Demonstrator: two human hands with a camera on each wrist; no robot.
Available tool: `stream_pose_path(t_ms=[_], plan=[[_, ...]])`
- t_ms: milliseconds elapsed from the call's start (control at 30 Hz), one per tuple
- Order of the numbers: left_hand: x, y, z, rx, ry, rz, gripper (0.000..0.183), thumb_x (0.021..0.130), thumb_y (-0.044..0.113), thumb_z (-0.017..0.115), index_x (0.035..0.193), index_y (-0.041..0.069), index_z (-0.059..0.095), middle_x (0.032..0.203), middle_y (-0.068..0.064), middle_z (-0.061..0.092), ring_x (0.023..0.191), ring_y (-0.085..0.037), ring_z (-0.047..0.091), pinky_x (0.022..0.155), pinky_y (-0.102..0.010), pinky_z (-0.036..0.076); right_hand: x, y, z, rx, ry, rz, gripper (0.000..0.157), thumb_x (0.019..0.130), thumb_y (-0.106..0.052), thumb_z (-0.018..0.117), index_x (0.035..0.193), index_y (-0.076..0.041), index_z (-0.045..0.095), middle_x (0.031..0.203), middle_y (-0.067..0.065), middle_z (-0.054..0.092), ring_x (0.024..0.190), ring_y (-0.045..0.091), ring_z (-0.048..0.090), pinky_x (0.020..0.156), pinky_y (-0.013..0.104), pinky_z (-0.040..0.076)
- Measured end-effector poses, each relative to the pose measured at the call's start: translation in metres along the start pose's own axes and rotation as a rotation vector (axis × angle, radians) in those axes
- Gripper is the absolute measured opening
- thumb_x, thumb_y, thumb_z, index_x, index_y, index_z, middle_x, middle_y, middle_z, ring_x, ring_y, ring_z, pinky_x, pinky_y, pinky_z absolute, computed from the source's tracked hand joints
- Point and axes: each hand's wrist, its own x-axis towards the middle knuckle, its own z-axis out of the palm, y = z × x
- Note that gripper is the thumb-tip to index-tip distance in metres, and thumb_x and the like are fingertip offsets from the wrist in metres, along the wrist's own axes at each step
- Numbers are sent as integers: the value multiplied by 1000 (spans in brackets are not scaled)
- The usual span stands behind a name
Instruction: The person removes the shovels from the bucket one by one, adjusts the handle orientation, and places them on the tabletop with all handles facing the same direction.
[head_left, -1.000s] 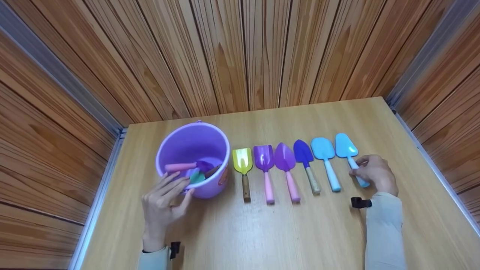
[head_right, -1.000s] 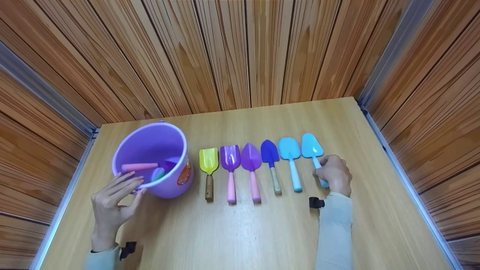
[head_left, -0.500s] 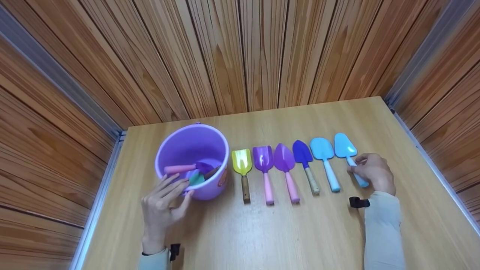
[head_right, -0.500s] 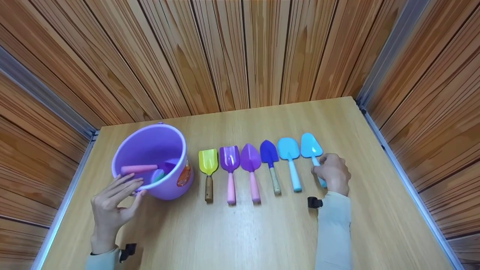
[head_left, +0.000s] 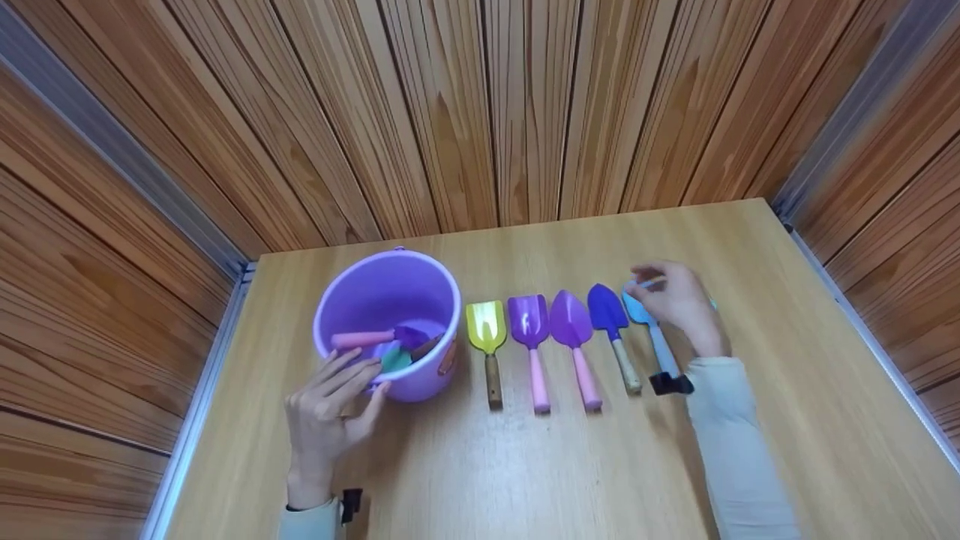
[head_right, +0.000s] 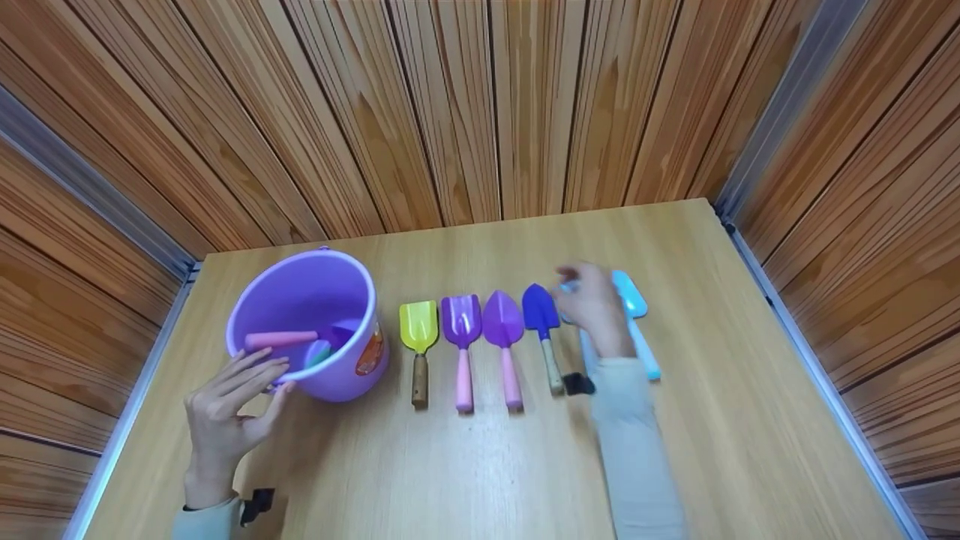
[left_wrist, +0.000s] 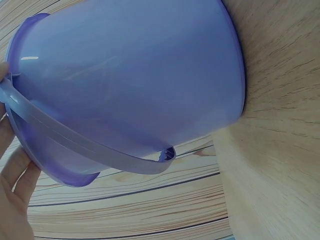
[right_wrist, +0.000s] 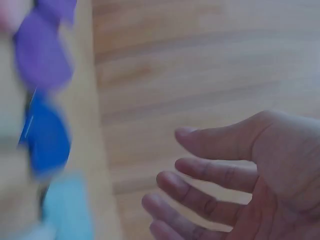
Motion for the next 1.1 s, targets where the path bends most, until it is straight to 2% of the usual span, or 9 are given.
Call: stream_pose_path(t_ms=[233,367,533,667,767,933,1000,1100], plan=[[-2,0,1,-4,-8,-17,33,86,29,86,114,14,85,109,-3,83,109,-29,80,118,-31,49,22,-89,36,-64,-193,-177,45,105,-24,68,147,-8,61,141,14,66,128,34,64,107,52,58],[-2,0,0,-9,-4,-20,34,83,26,88,114,14,85,110,-3,83,109,-30,80,118,-30,48,25,-131,61,-132,-283,-364,42,106,-24,67,146,-8,62,139,13,68,127,29,65,110,46,58],[-2,0,0,-6,3,-14,31,88,32,85,113,13,85,109,-2,84,108,-30,80,116,-32,50,28,-169,96,-176,-348,-586,40,106,-25,67,143,-9,65,142,11,69,132,27,65,115,44,55],[-1,0,2,17,15,17,31,95,39,79,111,13,86,106,-2,84,106,-29,81,110,-39,57,28,-187,126,-209,-373,-687,44,104,-32,70,142,-9,67,145,12,66,135,28,61,115,43,54],[-1,0,2,28,21,31,33,98,42,75,109,13,86,105,-2,84,104,-29,81,108,-40,58,26,-196,146,-245,-380,-713,49,102,-36,73,141,-7,67,147,14,64,138,29,58,117,42,53],[0,0,1,32,6,18,38,100,45,73,109,11,86,105,-3,84,105,-29,81,113,-36,55,17,-214,175,-345,-441,-669,60,99,-43,76,146,-9,64,150,13,63,141,30,58,121,45,50],[0,0,1,32,0,15,39,100,45,72,108,10,86,105,-4,84,105,-29,81,115,-34,53,14,-222,185,-404,-461,-645,62,97,-47,78,144,-8,66,142,11,69,130,27,65,114,43,55],[0,0,1,26,1,14,39,100,45,72,108,9,86,104,-5,84,104,-31,81,116,-32,51,13,-233,199,-507,-490,-584,61,93,-51,81,136,-9,70,118,6,76,103,21,72,98,39,63]])
